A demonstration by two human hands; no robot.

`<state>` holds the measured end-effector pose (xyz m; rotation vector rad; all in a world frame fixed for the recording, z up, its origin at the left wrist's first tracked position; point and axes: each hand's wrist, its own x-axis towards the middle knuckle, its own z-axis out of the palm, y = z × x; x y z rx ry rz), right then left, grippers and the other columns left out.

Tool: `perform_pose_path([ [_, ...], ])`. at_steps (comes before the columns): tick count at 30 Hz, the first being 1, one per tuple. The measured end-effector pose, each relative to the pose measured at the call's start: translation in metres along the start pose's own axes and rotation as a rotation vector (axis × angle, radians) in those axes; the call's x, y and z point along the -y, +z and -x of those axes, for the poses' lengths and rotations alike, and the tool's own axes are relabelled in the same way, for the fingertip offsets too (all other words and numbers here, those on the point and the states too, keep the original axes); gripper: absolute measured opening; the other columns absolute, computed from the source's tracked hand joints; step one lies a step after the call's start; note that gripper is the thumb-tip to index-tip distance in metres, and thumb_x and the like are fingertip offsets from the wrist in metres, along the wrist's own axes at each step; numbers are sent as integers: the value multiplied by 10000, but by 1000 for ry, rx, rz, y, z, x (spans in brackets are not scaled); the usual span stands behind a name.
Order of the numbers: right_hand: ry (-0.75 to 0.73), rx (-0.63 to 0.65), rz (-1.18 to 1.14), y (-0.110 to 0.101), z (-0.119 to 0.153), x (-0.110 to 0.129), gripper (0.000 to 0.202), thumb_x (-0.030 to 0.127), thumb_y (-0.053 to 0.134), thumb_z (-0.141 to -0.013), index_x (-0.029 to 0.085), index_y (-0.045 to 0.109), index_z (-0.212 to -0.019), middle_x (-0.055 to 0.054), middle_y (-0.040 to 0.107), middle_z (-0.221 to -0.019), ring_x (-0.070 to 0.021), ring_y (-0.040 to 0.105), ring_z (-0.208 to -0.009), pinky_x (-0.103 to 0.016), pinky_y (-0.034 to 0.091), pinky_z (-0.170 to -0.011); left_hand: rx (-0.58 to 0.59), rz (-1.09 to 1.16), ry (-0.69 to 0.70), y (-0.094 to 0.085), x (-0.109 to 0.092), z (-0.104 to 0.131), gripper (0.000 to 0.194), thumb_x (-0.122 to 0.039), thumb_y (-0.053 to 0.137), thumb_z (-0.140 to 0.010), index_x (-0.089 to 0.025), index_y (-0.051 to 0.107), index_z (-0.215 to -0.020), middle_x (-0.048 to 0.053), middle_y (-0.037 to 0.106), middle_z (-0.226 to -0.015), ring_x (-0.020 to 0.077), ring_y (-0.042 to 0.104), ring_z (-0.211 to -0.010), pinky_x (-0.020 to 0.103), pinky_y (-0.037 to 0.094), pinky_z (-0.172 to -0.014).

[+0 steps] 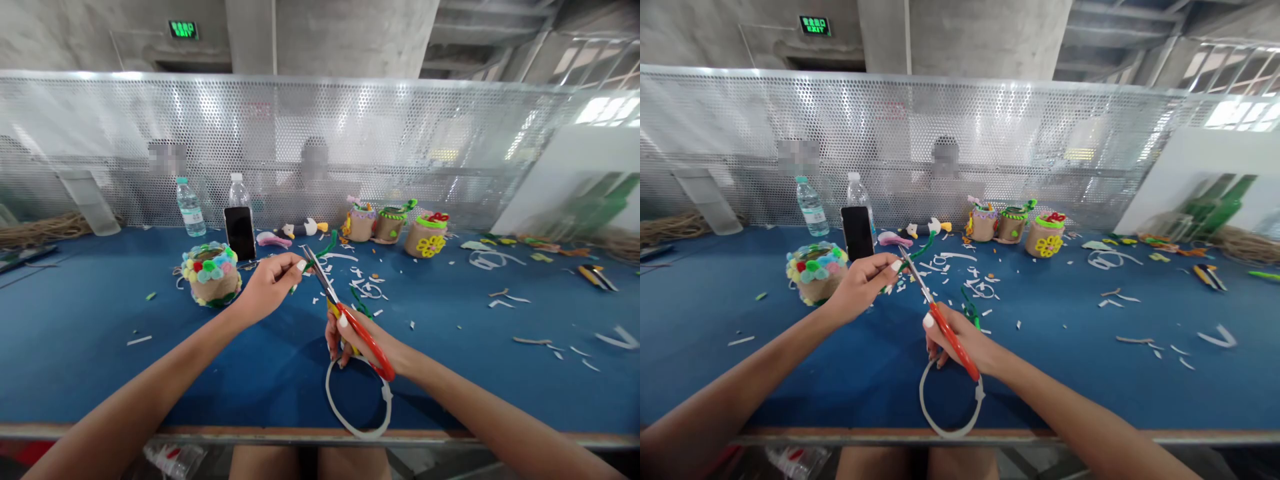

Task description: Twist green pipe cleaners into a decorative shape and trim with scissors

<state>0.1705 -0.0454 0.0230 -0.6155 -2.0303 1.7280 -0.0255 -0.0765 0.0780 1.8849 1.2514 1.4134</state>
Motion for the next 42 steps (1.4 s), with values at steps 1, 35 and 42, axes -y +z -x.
perform_pose_path([
  [1, -2, 2, -2, 0, 0, 0, 482, 664, 444, -767, 188, 387, -818, 10, 495, -723, -108, 545, -606, -229, 484, -505, 10, 9, -4, -1, 0, 0, 225, -334, 478, -840, -156, 555, -726, -25, 420, -549, 80, 331, -469, 212, 260, -444],
  [35, 14, -33, 59, 3, 2, 10, 498, 672, 451, -753, 177, 421, -802, -22, 520, -737, -190, 610, -779, -292, 535, -583, 117, 198, -75, -9, 0, -1, 224, -339, 552, -806, -146, 656, -854, -39, 442, -539, 73, 406, -469, 208, 398, -477],
  [42, -46, -212, 214, 2, -2, 2, 407, 542, 569, -758, 196, 364, -692, 68, 369, -556, -65, 391, -440, -195, 358, -409, 38, 62, 11, -8, -4, 2, 208, -349, 565, -802, -151, 627, -785, -23, 485, -564, 71, 417, -472, 180, 338, -425],
])
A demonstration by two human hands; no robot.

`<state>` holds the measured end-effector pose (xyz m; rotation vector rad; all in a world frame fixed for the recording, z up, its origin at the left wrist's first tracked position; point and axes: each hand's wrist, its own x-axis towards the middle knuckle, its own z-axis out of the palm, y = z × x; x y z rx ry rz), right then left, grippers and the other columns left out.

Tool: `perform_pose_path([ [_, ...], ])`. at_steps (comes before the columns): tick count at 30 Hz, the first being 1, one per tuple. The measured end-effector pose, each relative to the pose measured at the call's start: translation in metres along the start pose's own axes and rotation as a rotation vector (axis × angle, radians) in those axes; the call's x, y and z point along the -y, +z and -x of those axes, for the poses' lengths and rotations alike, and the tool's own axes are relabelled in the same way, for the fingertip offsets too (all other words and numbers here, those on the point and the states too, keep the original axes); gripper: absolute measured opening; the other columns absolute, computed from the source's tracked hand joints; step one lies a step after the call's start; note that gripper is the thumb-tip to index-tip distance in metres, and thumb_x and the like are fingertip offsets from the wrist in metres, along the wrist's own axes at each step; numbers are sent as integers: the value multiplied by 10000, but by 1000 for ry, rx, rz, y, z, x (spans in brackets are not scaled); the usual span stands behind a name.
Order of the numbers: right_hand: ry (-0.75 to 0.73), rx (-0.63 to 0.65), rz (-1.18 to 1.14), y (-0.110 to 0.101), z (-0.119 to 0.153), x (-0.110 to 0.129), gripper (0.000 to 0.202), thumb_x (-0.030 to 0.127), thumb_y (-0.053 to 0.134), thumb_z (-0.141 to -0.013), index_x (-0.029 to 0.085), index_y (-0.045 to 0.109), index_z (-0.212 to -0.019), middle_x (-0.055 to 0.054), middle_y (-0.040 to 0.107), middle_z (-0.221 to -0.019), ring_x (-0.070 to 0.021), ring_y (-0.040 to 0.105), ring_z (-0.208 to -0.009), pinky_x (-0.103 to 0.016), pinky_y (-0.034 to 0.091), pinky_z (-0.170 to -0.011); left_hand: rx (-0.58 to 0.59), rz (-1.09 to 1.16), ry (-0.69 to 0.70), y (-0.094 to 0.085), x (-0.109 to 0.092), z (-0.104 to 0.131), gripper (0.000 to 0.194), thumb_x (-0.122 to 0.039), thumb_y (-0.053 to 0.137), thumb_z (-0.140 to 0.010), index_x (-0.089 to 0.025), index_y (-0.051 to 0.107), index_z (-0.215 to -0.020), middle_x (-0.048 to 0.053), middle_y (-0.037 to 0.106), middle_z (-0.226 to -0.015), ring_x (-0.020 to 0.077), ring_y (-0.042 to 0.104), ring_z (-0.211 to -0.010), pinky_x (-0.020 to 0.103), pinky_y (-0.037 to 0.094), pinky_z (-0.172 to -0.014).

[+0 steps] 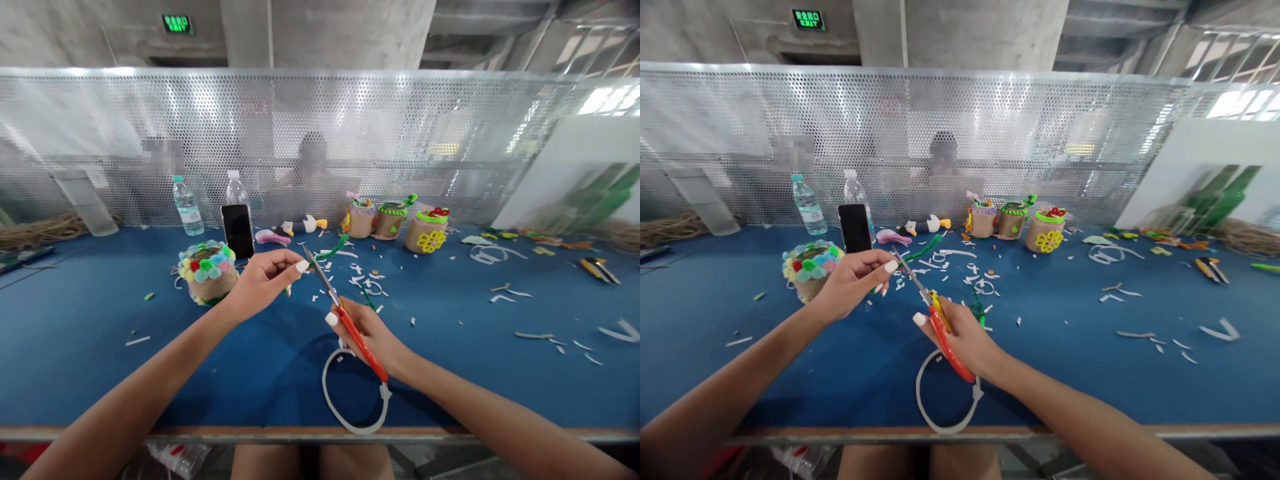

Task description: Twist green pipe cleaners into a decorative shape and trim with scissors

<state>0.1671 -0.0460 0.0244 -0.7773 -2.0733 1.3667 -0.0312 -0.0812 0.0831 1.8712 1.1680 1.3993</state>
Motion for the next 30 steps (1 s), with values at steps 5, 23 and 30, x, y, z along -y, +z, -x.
perform_pose_path([
  [5, -20, -70, 91, -2, -1, -1, 369, 445, 589, -763, 193, 354, -629, 71, 327, -513, -60, 320, -420, -196, 257, -385, -55, -73, 64, 6, 0, 2, 216, -355, 586, -783, -145, 607, -736, -27, 478, -549, 62, 373, -455, 175, 305, -407],
  [23, 34, -79, 169, -1, 0, -4, 373, 253, 564, -782, 173, 332, -501, 96, 298, -430, -34, 284, -369, -171, 209, -362, -35, -104, 71, 10, 7, 2, 166, -296, 528, -824, -156, 568, -746, -43, 441, -538, 61, 372, -456, 173, 299, -415],
  [30, 67, -57, 28, -1, 0, -2, 382, 430, 629, -717, 181, 390, -554, 81, 331, -424, -50, 328, -340, -185, 229, -327, -53, -69, 47, 10, 11, 1, 175, -309, 542, -817, -157, 586, -744, -47, 427, -526, 60, 362, -450, 177, 282, -412],
])
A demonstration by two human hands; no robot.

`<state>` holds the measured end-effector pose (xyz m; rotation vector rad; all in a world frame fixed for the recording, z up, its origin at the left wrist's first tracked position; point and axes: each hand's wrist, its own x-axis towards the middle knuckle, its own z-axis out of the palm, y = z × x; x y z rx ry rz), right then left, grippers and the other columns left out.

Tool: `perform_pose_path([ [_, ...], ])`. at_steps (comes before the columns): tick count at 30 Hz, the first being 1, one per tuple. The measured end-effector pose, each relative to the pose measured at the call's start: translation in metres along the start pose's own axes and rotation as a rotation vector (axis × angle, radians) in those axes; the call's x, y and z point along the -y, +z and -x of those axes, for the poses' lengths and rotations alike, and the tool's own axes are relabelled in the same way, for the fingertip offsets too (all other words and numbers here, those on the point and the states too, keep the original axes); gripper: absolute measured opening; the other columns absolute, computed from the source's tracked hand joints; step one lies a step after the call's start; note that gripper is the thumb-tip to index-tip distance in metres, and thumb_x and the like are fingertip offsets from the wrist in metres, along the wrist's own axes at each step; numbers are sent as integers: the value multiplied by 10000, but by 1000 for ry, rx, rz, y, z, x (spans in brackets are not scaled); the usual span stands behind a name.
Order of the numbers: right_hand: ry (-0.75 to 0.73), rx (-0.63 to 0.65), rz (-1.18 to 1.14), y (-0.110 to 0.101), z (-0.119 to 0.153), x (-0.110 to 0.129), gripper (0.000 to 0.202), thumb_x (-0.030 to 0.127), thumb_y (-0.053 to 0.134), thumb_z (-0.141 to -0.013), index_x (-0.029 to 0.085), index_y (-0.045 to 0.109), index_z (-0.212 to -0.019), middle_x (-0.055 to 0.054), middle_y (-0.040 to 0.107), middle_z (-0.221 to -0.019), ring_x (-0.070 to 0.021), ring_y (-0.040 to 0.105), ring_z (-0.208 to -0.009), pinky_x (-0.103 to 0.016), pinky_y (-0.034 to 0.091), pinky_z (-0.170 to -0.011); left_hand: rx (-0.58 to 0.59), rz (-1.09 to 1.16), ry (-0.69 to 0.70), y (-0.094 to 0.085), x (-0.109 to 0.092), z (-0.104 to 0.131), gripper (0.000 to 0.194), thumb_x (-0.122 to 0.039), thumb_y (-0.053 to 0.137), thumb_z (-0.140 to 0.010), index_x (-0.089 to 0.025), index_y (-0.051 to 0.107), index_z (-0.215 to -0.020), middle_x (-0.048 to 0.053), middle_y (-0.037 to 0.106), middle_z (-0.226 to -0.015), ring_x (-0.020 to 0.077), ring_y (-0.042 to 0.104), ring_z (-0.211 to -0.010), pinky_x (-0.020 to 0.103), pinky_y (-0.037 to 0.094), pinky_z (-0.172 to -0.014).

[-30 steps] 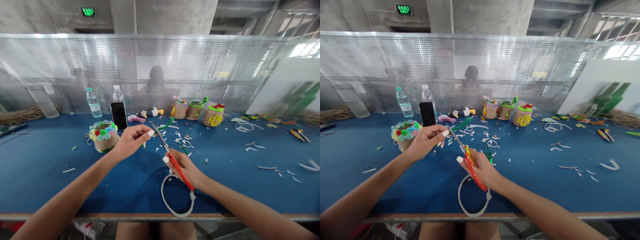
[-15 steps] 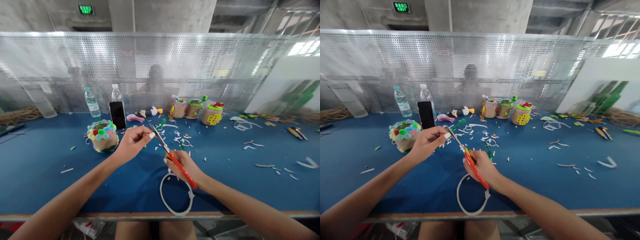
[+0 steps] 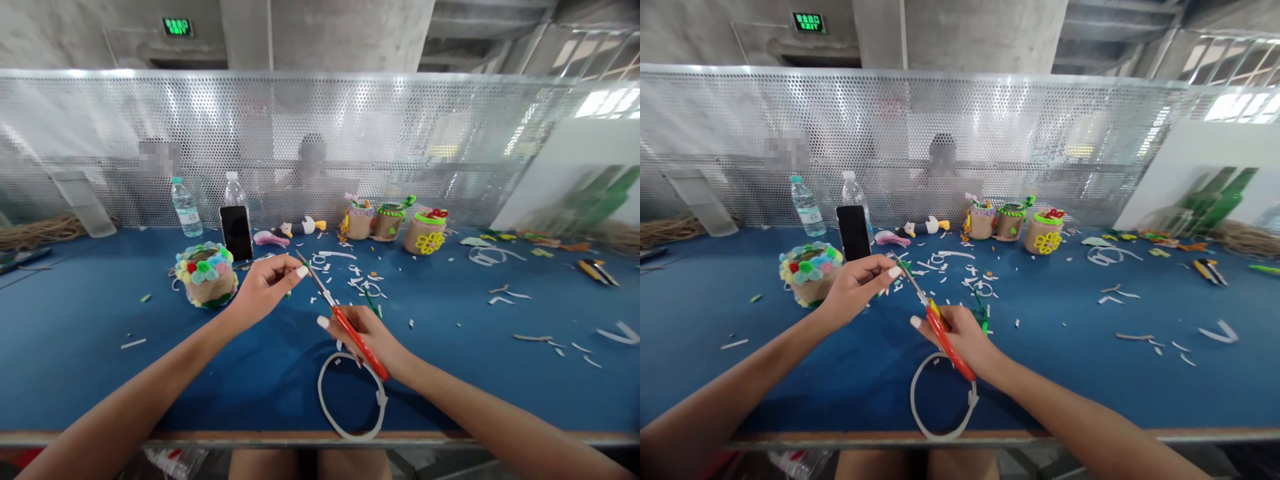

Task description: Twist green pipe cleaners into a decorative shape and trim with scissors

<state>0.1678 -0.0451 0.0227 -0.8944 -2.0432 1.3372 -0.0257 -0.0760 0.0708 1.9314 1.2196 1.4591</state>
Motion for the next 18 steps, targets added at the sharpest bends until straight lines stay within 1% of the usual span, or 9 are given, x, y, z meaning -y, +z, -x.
perform_pose_path([
  [3, -2, -13, -112, -1, -1, 4, 411, 565, 556, -731, 185, 433, -637, 76, 346, -450, -68, 361, -354, -194, 305, -338, -19, 27, -24, -2, 4, -1, 166, -306, 513, -839, -167, 605, -836, -40, 457, -539, 69, 400, -464, 183, 304, -423],
  [5, -26, -28, -194, -4, -1, 7, 461, 645, 467, -743, 185, 463, -720, 62, 385, -496, -84, 397, -397, -217, 377, -391, -19, 46, -42, -4, 7, -2, 181, -289, 483, -856, -180, 595, -946, -42, 475, -538, 76, 426, -469, 188, 338, -440],
  [7, -66, -53, -262, -9, -3, 9, 508, 689, 407, -738, 188, 478, -781, 41, 427, -552, -96, 419, -443, -239, 414, -444, -9, 61, -63, -6, 10, -4, 209, -263, 467, -861, -189, 569, -1028, -49, 482, -523, 81, 443, -465, 194, 370, -460],
  [8, -86, -72, -288, -12, -4, 9, 520, 698, 384, -739, 190, 482, -797, 33, 438, -574, -100, 423, -458, -244, 419, -459, -3, 65, -74, -6, 12, -5, 210, -255, 465, -860, -188, 566, -1032, -52, 480, -514, 81, 449, -461, 195, 381, -466],
  [11, -124, -132, -324, -20, -7, 7, 525, 693, 331, -752, 197, 492, -813, 26, 434, -591, -108, 435, -482, -249, 422, -474, 4, 61, -110, -5, 19, -7, 174, -264, 465, -862, -161, 592, -919, -49, 487, -509, 79, 472, -467, 197, 406, -481],
  [13, -119, -162, -307, -26, -9, 5, 517, 677, 308, -770, 197, 496, -814, 25, 437, -590, -116, 459, -495, -258, 434, -491, 3, 49, -133, -4, 23, -7, 185, -278, 472, -866, -138, 592, -852, -40, 513, -531, 82, 504, -494, 205, 433, -510],
  [15, -87, -186, -249, -33, -12, 2, 495, 652, 320, -789, 191, 501, -805, 25, 451, -592, -120, 485, -501, -264, 443, -499, 7, 34, -158, -3, 27, -7, 189, -284, 482, -871, -122, 576, -898, -32, 552, -574, 94, 548, -537, 232, 470, -559],
  [18, -12, -241, -80, -50, -16, -2, 382, 542, 444, -820, 168, 509, -780, 37, 458, -585, -104, 488, -496, -246, 432, -492, 47, 5, -202, 0, 31, -6, 238, -290, 491, -880, -116, 530, -1037, -9, 620, -676, 122, 614, -623, 294, 513, -639],
])
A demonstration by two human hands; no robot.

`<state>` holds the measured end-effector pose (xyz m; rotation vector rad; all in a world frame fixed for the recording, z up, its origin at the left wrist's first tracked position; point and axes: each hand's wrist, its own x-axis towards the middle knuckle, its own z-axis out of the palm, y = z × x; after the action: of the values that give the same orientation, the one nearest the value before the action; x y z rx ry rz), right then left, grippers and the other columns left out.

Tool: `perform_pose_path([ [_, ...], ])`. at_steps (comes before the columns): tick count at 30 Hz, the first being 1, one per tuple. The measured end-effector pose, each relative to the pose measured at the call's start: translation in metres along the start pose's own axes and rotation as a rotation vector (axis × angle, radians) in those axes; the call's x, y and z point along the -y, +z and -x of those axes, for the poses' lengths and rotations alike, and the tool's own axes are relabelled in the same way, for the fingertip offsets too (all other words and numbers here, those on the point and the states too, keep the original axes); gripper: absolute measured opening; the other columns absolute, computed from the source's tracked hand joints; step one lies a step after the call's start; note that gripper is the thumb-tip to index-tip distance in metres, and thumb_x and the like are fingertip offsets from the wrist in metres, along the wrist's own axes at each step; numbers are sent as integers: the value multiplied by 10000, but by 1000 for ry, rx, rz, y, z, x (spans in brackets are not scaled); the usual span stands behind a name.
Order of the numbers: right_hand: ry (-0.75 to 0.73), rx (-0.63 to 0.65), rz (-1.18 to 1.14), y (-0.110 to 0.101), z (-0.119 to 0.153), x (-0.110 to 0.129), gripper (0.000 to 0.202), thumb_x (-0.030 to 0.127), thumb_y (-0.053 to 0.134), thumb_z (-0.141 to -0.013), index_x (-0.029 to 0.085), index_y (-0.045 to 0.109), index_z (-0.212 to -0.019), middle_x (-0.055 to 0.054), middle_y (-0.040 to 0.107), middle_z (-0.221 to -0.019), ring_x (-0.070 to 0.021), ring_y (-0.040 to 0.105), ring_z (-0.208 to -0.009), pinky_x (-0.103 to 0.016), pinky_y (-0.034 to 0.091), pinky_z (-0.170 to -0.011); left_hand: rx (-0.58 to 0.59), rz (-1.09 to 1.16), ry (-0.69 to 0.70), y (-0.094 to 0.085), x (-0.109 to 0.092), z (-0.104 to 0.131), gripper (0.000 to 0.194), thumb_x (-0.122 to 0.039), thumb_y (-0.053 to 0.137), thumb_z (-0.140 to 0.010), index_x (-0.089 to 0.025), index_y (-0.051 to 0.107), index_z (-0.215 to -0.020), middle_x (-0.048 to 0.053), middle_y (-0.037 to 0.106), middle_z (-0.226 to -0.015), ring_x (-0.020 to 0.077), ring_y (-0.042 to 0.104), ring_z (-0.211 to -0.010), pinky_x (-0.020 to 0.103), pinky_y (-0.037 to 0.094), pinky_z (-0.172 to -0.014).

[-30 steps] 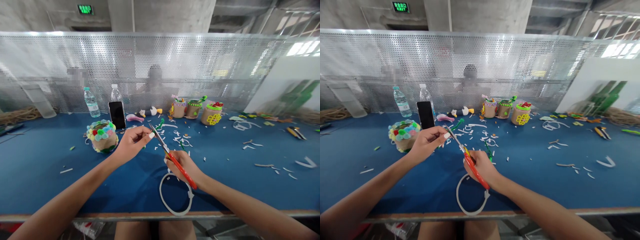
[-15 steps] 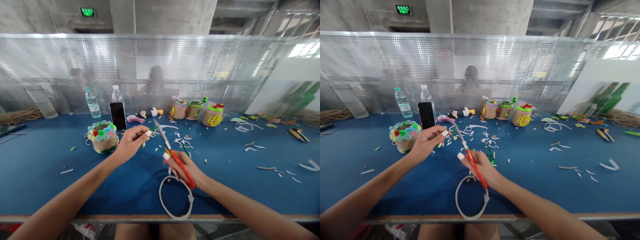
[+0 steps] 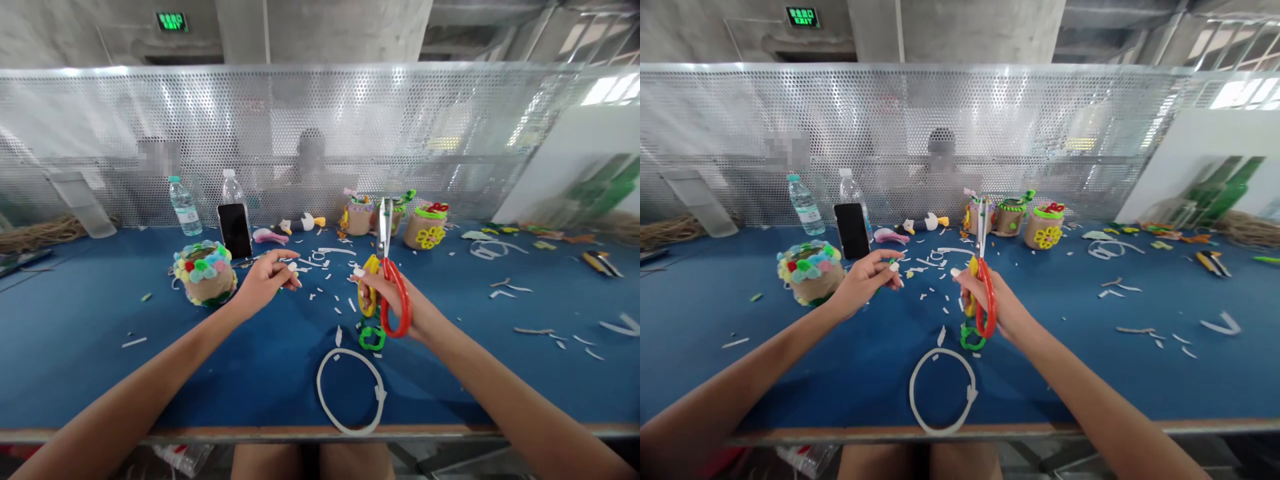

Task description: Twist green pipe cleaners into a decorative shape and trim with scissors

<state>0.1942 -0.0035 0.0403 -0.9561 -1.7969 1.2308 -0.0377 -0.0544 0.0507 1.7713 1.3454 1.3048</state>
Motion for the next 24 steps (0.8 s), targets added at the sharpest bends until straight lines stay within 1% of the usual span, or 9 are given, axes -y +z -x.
perform_pose_path([
  [2, 31, -64, 167, -15, -9, -3, 278, 424, 515, -839, 147, 521, -814, 47, 466, -595, -86, 474, -495, -228, 419, -493, 38, -42, -24, 2, 2, 0, 227, -297, 503, -878, -116, 547, -1007, 13, 647, -749, 137, 637, -692, 321, 520, -685],
  [4, 62, -141, 356, -32, -19, -6, 213, 343, 540, -853, 131, 535, -867, 37, 506, -654, -86, 490, -533, -234, 431, -526, 60, -106, -40, 3, 5, -1, 201, -304, 525, -867, -113, 579, -902, 26, 649, -796, 143, 634, -740, 330, 516, -707],
  [7, 107, -237, 636, -56, -35, -14, 175, 296, 558, -852, 126, 568, -894, -15, 576, -833, -138, 562, -729, -298, 472, -668, 69, -213, -52, 4, 11, -1, 182, -289, 565, -843, -111, 593, -816, 21, 628, -811, 138, 609, -750, 323, 507, -701],
  [10, 161, -260, 836, -74, -46, -23, 178, 287, 560, -854, 130, 581, -936, -46, 590, -945, -170, 573, -855, -344, 471, -755, 122, -285, -69, 7, 20, -1, 171, -274, 583, -832, -109, 595, -787, 7, 617, -774, 122, 598, -702, 302, 508, -668],
  [13, 216, -242, 952, -83, -52, -32, 198, 303, 552, -861, 120, 588, -929, -54, 601, -949, -171, 583, -858, -356, 474, -765, 193, -327, -80, 11, 27, 2, 192, -282, 585, -831, -107, 588, -754, -4, 613, -724, 107, 595, -649, 277, 511, -626],
  [16, 214, -203, 990, -88, -53, -33, 204, 311, 548, -864, 125, 593, -936, -56, 606, -967, -176, 587, -875, -361, 474, -781, 206, -373, -63, 14, 30, 4, 213, -307, 574, -838, -107, 588, -765, -7, 608, -710, 105, 591, -632, 270, 507, -608],
  [19, 120, -116, 949, -89, -49, -27, 217, 300, 545, -868, 130, 579, -997, -63, 600, -1006, -183, 583, -904, -378, 470, -804, 134, -425, -19, 15, 28, 5, 240, -342, 510, -874, -121, 603, -860, 24, 627, -819, 137, 603, -738, 321, 504, -691],
  [21, 35, 21, 878, -86, -44, -23, 224, 294, 549, -867, 129, 575, -1016, -51, 614, -967, -166, 597, -858, -367, 484, -783, 70, -450, 24, 17, 25, 7, 255, -343, 469, -893, -136, 588, -982, 53, 623, -948, 169, 597, -855, 367, 487, -767],
  [24, -39, 242, 760, -77, -40, -24, 174, 289, 566, -858, 121, 611, -872, -1, 627, -772, -116, 601, -679, -290, 509, -663, 47, -470, 107, 23, 19, 12, 298, -316, 471, -885, -172, 522, -1141, 65, 609, -1025, 197, 571, -953, 398, 453, -838],
])
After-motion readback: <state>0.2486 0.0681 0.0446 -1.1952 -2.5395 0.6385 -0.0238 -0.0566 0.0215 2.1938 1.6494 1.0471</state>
